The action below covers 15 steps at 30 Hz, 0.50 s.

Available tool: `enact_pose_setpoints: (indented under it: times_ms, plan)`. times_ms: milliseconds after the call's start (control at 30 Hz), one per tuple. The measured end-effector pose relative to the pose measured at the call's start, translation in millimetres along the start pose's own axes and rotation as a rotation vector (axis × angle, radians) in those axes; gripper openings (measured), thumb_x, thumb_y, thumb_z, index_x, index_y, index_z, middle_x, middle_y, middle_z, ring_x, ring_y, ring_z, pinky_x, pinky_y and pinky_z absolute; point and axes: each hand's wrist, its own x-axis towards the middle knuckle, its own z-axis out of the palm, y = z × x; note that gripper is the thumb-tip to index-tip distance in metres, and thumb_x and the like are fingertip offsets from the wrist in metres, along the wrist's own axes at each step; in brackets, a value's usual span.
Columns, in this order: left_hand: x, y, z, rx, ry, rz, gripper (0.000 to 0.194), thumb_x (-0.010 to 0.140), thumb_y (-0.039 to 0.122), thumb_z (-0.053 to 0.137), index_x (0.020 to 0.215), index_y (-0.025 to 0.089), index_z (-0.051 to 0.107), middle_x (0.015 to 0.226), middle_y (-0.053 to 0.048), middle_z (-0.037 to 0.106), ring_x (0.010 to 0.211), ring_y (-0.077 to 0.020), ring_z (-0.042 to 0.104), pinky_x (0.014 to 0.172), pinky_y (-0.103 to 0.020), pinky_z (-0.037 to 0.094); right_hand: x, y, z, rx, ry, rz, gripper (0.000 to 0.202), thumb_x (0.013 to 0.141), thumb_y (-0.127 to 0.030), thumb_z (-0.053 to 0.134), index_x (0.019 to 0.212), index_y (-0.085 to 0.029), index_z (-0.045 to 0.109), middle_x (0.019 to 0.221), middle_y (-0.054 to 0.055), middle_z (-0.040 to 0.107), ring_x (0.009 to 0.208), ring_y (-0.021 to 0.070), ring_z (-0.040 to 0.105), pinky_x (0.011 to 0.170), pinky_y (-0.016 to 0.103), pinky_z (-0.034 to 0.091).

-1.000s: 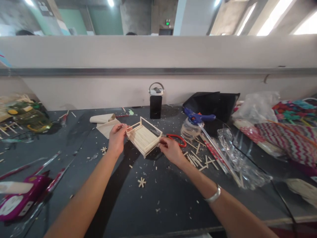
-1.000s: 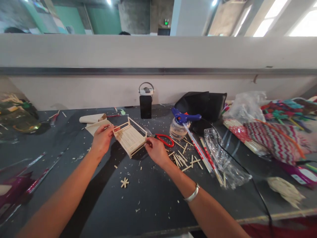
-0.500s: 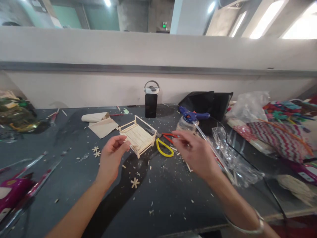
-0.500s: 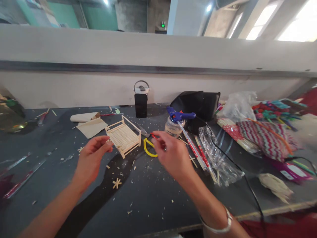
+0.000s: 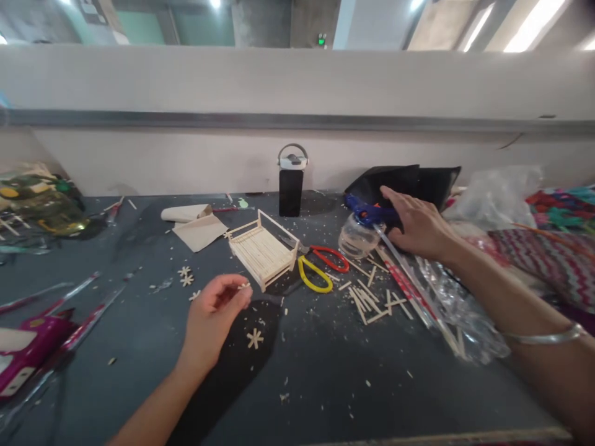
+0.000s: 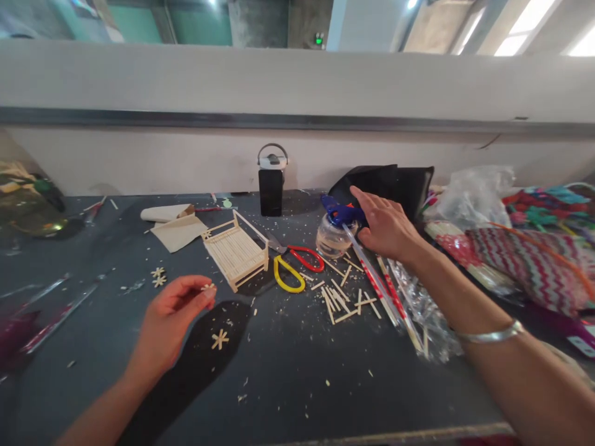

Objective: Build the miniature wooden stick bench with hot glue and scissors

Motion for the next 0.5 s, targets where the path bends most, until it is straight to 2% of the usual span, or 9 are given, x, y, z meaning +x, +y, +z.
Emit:
enact_pose_setpoints:
  times_ms: [133,267,367,433,500]
  plan:
    - [-0.8,-6.4,0.6,0.024,0.006,-0.003,0.02,0.073,0.033,0.074,0.088,0.021,0.066,0.072,0.0,0.068,0.069,-0.0153,0.064,0.067,-0.025,0.048,11.0,3.8,13.4,0.039,-0.061,0.017,0.071,0.076,-0.008,0.059,0.144,-0.008,0.038,0.129,0.02,0.058,0.115,0.0254,0.055,0.097,0.036,0.039]
    - [2.4,-8.0,5.9,-0.015,0.011,-0.028,0.028,0.071,0.032,0.077,0.094,0.021,0.067,0.081,0.0,0.069,0.069,-0.0142,0.064,0.068,-0.025,0.048,5.4,7.8,19.0,0.083,-0.052,0.082,0.066,0.078,-0.007,0.061,0.141,-0.008,0.043,0.125,0.02,0.059,0.111,0.0227,0.057,0.092,0.031,0.042]
    - [3.4,-8.6,9.4,-0.084,-0.008,-0.08,0.025,0.071,0.032,0.076,0.091,0.02,0.067,0.075,0.0,0.068,0.067,-0.0135,0.062,0.069,-0.025,0.048,-2.3,10.7,20.5,0.133,-0.027,0.11,0.056,0.079,-0.009,0.061,0.134,-0.007,0.052,0.12,0.019,0.063,0.109,0.0229,0.059,0.093,0.031,0.043]
    - [3.3,-6.8,10.9,-0.085,-0.006,-0.092,0.021,0.071,0.032,0.076,0.085,0.019,0.068,0.073,0.001,0.067,0.067,-0.0128,0.06,0.068,-0.024,0.047,-8.4,10.1,16.2,0.208,0.051,0.221,0.045,0.076,-0.011,0.062,0.121,-0.009,0.062,0.111,0.016,0.068,0.103,0.0233,0.062,0.092,0.033,0.045]
    - [3.6,-2.9,12.1,-0.06,0.001,-0.073,0.02,0.07,0.032,0.077,0.083,0.019,0.068,0.076,0.0,0.066,0.07,-0.0127,0.059,0.069,-0.024,0.046,-15.7,4.6,5.0,0.365,0.191,0.47,0.029,0.074,-0.017,0.065,0.102,-0.015,0.069,0.093,0.01,0.071,0.086,0.0231,0.066,0.084,0.037,0.05]
